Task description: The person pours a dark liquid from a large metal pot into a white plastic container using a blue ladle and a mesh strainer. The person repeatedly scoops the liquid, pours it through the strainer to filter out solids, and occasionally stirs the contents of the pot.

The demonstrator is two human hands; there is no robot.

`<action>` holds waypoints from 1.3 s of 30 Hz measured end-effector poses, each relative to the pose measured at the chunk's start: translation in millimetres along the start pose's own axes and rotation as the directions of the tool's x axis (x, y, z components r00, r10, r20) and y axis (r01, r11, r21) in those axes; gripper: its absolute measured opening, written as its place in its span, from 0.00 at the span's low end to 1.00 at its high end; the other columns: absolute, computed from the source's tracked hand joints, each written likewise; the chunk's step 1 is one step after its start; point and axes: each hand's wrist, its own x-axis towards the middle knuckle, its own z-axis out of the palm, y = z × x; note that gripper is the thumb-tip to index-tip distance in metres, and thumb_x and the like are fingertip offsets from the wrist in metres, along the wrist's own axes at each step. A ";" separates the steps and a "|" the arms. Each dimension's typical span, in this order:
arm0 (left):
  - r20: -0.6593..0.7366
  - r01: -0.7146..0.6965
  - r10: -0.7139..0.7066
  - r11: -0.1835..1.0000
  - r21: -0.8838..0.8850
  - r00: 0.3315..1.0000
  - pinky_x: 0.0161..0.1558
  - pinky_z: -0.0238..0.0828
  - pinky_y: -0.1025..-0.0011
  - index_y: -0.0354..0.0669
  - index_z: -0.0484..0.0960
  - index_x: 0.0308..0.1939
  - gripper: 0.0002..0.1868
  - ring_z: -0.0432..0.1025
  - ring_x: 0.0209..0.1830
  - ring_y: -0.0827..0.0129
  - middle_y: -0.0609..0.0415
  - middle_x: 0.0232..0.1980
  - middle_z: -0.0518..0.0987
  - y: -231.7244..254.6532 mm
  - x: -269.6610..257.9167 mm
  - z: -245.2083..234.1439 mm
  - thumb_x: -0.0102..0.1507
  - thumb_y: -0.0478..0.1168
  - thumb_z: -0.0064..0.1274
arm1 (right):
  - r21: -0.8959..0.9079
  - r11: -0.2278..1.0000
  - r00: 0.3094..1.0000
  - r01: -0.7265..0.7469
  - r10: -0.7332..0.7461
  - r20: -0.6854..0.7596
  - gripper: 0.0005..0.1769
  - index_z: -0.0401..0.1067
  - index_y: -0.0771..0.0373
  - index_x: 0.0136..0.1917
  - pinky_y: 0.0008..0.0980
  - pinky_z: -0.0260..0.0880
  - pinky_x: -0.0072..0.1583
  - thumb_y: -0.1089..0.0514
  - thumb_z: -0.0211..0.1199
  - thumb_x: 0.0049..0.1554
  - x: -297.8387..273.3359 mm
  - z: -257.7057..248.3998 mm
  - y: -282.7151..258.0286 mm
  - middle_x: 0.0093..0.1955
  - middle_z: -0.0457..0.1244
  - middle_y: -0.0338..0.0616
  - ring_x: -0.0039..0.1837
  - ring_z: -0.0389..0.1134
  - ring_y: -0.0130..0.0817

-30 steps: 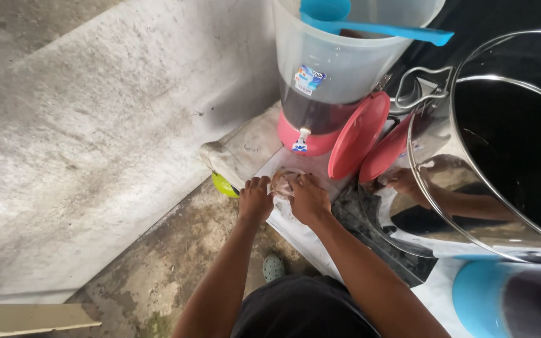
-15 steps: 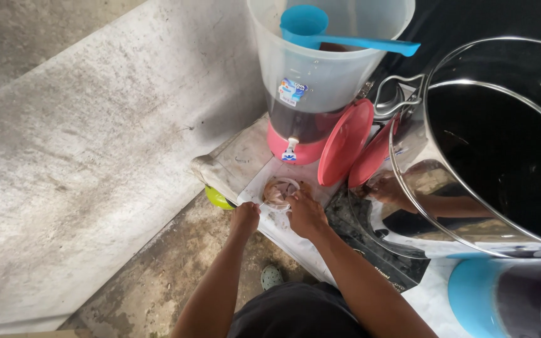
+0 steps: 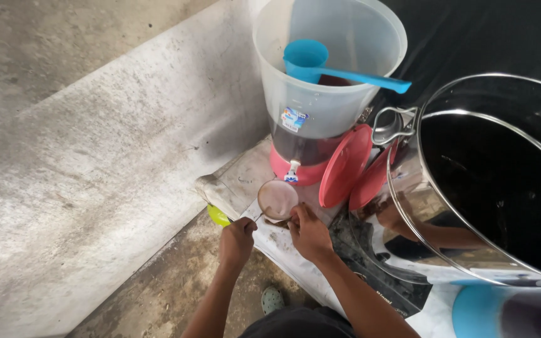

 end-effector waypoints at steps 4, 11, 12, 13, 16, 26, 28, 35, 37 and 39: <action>-0.053 -0.007 0.005 0.999 -0.042 0.999 0.53 0.87 0.44 0.53 0.98 0.46 0.11 0.90 0.50 0.40 0.48 0.46 0.97 -3.5 -21.3 -19.4 0.76 0.42 0.60 | 0.084 0.989 0.986 0.124 -0.113 -0.121 0.14 0.74 0.45 0.66 0.54 0.87 0.52 0.53 0.71 0.68 0.5 -7.6 -13.9 0.53 0.74 0.41 0.51 0.84 0.55; -0.125 -0.070 0.058 0.993 -0.094 0.990 0.29 0.60 0.63 0.47 0.96 0.47 0.13 0.72 0.20 0.69 0.55 0.28 0.88 17.8 -32.5 -51.9 0.75 0.39 0.54 | 0.293 0.898 0.929 0.329 -0.251 -0.273 0.12 0.77 0.54 0.67 0.38 0.76 0.47 0.60 0.68 0.71 3.9 -54.8 -64.0 0.55 0.73 0.36 0.45 0.73 0.35; -0.152 -0.113 0.092 0.985 -0.134 0.984 0.27 0.61 0.66 0.44 0.97 0.48 0.14 0.72 0.19 0.71 0.55 0.29 0.90 19.9 -36.6 -55.0 0.76 0.38 0.54 | 0.301 0.881 0.910 0.365 -0.270 -0.315 0.11 0.78 0.55 0.67 0.35 0.74 0.47 0.59 0.68 0.72 0.8 -65.8 -74.3 0.55 0.73 0.36 0.42 0.70 0.32; -0.150 -0.109 0.089 0.985 -0.132 0.985 0.27 0.61 0.66 0.44 0.97 0.48 0.14 0.72 0.19 0.71 0.55 0.29 0.90 22.2 -41.5 -56.6 0.76 0.38 0.54 | 0.304 0.881 0.912 0.362 -0.267 -0.312 0.11 0.78 0.55 0.67 0.35 0.74 0.47 0.59 0.68 0.72 -1.3 -68.1 -78.2 0.55 0.73 0.36 0.42 0.70 0.32; -0.179 -0.135 0.114 0.985 -0.111 0.977 0.28 0.60 0.68 0.47 0.97 0.47 0.12 0.68 0.20 0.74 0.58 0.25 0.85 29.1 -40.9 -57.5 0.76 0.39 0.57 | 0.355 0.882 0.925 0.309 -0.191 -0.329 0.14 0.80 0.56 0.67 0.31 0.77 0.44 0.63 0.68 0.69 4.2 -74.7 -84.3 0.54 0.74 0.39 0.51 0.78 0.30; -0.187 -0.118 0.107 0.992 -0.050 0.977 0.26 0.62 0.65 0.52 0.97 0.46 0.09 0.72 0.20 0.72 0.59 0.26 0.88 1.5 -35.1 -7.2 0.75 0.43 0.62 | 0.330 0.918 0.955 0.218 -0.132 -0.264 0.11 0.83 0.56 0.63 0.37 0.82 0.54 0.63 0.69 0.68 -4.3 -53.8 -46.7 0.56 0.78 0.38 0.53 0.81 0.33; -0.203 -0.132 0.120 0.990 -0.048 0.972 0.26 0.63 0.63 0.55 0.98 0.45 0.09 0.73 0.20 0.70 0.59 0.27 0.89 4.4 -32.8 -9.1 0.73 0.43 0.62 | 0.316 0.919 0.949 0.237 -0.150 -0.277 0.10 0.83 0.57 0.61 0.37 0.81 0.55 0.64 0.69 0.68 -1.9 -58.6 -46.7 0.56 0.78 0.39 0.54 0.81 0.33; -0.063 -0.112 0.102 0.974 -0.197 0.993 0.33 0.71 0.67 0.46 0.92 0.40 0.13 0.79 0.25 0.70 0.55 0.28 0.89 66.6 -47.5 -73.7 0.74 0.45 0.56 | 0.348 0.893 0.927 0.287 -0.168 -0.335 0.10 0.85 0.55 0.61 0.34 0.83 0.51 0.63 0.67 0.69 7.3 -119.6 -86.7 0.55 0.80 0.37 0.52 0.83 0.30; -0.071 -0.112 0.099 0.972 -0.208 0.993 0.40 0.75 0.66 0.48 0.93 0.40 0.13 0.82 0.30 0.70 0.55 0.28 0.89 88.9 -46.8 -100.5 0.72 0.47 0.57 | 0.357 0.887 0.922 0.292 -0.163 -0.350 0.10 0.86 0.54 0.60 0.32 0.84 0.50 0.62 0.68 0.68 15.9 -150.1 -105.7 0.54 0.82 0.33 0.50 0.84 0.27; -0.083 -0.320 0.309 0.903 -0.287 0.947 0.29 0.62 0.67 0.41 0.91 0.41 0.12 0.71 0.24 0.73 0.55 0.27 0.83 98.0 -51.0 -121.2 0.76 0.39 0.57 | 0.384 0.882 0.941 0.274 -0.163 -0.297 0.10 0.87 0.51 0.60 0.32 0.80 0.50 0.58 0.68 0.69 12.7 -179.5 -125.9 0.57 0.82 0.29 0.52 0.82 0.23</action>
